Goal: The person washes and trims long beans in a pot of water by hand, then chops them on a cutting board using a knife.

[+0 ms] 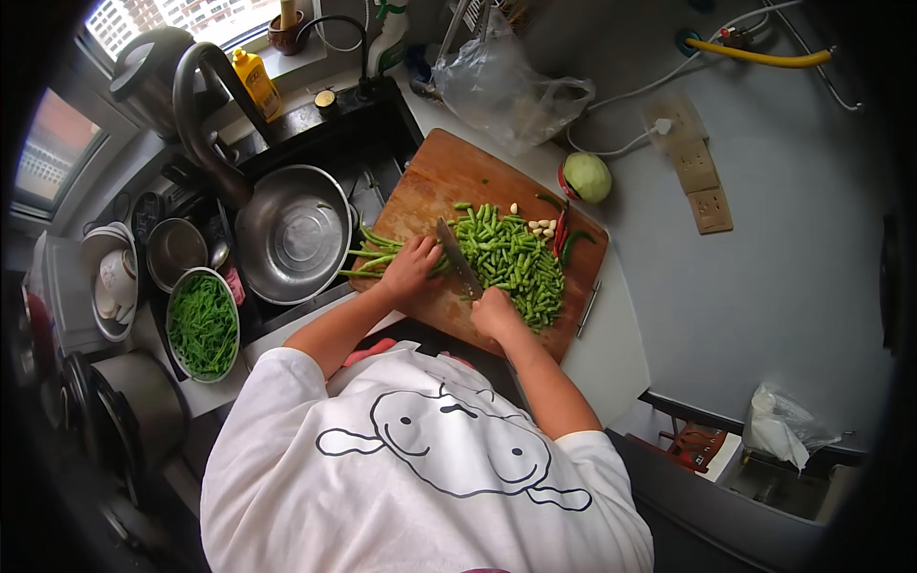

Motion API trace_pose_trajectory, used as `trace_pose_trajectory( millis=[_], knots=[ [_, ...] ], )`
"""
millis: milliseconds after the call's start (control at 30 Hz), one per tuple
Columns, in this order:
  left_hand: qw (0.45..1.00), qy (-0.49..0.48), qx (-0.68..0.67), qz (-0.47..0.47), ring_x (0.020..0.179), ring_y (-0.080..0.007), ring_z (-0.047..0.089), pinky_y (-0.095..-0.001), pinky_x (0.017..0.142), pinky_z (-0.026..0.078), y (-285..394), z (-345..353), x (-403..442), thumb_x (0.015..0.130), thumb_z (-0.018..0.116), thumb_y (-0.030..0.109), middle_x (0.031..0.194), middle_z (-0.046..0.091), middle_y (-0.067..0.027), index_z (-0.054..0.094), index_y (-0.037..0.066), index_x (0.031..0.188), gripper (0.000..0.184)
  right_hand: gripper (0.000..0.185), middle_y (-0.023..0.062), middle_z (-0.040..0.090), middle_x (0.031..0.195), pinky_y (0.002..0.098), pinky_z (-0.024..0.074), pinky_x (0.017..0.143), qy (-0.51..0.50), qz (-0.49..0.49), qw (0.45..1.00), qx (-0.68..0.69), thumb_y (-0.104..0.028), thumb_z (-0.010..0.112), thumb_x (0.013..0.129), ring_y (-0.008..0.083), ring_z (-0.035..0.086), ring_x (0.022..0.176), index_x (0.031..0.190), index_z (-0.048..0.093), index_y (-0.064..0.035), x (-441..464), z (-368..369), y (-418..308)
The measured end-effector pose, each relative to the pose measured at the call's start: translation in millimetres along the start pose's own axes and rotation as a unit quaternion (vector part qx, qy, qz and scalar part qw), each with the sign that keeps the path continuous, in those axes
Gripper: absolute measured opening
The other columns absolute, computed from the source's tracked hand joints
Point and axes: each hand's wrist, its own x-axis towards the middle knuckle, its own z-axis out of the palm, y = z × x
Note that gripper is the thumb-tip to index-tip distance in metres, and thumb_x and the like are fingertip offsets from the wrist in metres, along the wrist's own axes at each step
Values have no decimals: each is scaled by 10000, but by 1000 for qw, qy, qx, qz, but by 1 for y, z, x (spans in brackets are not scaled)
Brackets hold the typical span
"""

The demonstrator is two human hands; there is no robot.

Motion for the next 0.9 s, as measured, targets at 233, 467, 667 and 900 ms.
trace_pose_trajectory(
  millis=[233,467,667,900],
  knots=[
    [999,-9,34,36,982,-310,414,-373,851,365,-13,18,-6,635,634,279,1052,437,-163,449,0,1028,516,237,250,583,743,408,481,615,-43,1,998,-55,-151,534,764,370,590,665,817,563,78,23,1,-23],
    [999,10,28,33,995,-329,408,-390,865,356,-16,18,-8,616,613,266,1030,444,-156,460,38,1018,487,227,258,577,812,437,449,715,48,23,999,6,-176,529,760,396,560,787,804,584,41,45,36,-32],
    [999,43,13,23,1005,-322,410,-391,867,365,-9,20,-9,595,620,210,1067,444,-145,457,48,1032,493,253,243,588,776,426,459,675,74,16,997,16,-216,548,750,376,575,763,758,603,31,44,34,-20],
    [998,55,34,-18,998,-323,415,-375,861,376,7,39,13,585,662,202,1057,439,-139,444,26,1059,551,257,234,584,701,406,465,650,84,-1,995,60,-219,548,735,377,582,703,691,610,26,42,30,31]
  ],
)
